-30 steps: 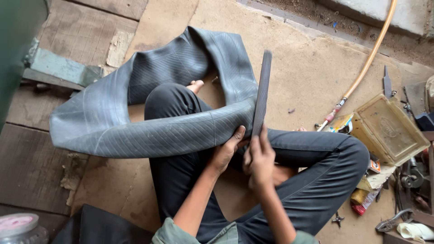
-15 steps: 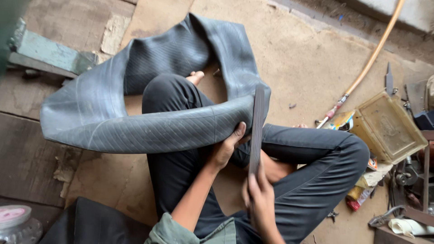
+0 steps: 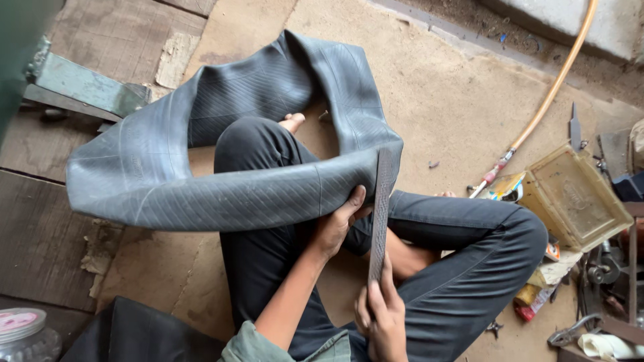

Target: The person sits cross-legged on the floor and uses a textured metal file to smooth the surface of a large, flexible black rubber sheet. They hold the rubber sheet with their left hand and repeatedly rub the file against it with their right hand, working on a specific section of the material.

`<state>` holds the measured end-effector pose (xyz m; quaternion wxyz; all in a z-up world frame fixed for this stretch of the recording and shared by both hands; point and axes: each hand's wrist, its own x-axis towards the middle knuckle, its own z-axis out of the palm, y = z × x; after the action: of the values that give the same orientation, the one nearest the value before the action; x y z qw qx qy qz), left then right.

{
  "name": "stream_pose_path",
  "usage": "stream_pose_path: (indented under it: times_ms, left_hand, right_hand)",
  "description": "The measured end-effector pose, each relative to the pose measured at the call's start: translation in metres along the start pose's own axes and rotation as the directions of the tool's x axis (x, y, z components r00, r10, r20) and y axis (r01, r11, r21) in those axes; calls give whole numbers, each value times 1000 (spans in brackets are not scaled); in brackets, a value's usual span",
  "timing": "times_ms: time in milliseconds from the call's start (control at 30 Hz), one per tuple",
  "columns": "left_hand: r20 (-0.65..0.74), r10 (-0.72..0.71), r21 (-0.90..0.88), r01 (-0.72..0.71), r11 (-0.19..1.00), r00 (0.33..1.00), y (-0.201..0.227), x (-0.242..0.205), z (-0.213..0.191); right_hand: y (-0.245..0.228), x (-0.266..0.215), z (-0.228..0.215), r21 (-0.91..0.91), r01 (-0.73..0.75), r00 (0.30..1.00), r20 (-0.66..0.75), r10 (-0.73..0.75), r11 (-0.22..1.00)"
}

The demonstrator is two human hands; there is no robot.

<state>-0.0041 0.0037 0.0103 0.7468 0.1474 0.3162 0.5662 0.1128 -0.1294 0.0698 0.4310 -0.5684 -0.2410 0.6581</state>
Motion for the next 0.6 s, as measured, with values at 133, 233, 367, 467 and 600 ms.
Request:
stream_pose_path:
  times_ms: [133, 233, 367, 467, 600]
  left_hand:
    - [20, -13, -4, 13, 1000, 1000, -1, 0, -5]
    - [4, 86, 13, -86, 996, 996, -4, 3, -4]
    - [30, 22, -65, -20, 998, 999, -4, 0, 0]
    - [43, 9, -40, -7, 999, 999, 1, 2, 3]
    - [-90, -24, 38, 28, 999, 996, 2, 0, 3]
  right_hand:
    - [-25, 64, 22, -71, 61, 997, -48, -65, 996]
    - [-59, 105, 33, 59, 122, 992, 29, -124, 991]
    - [-55, 84, 18, 36, 101, 995, -31, -100, 994]
    - [-30, 39, -1, -74, 79, 992, -96, -86, 994]
    - [2, -1, -3, -45, 45, 999, 10, -45, 998]
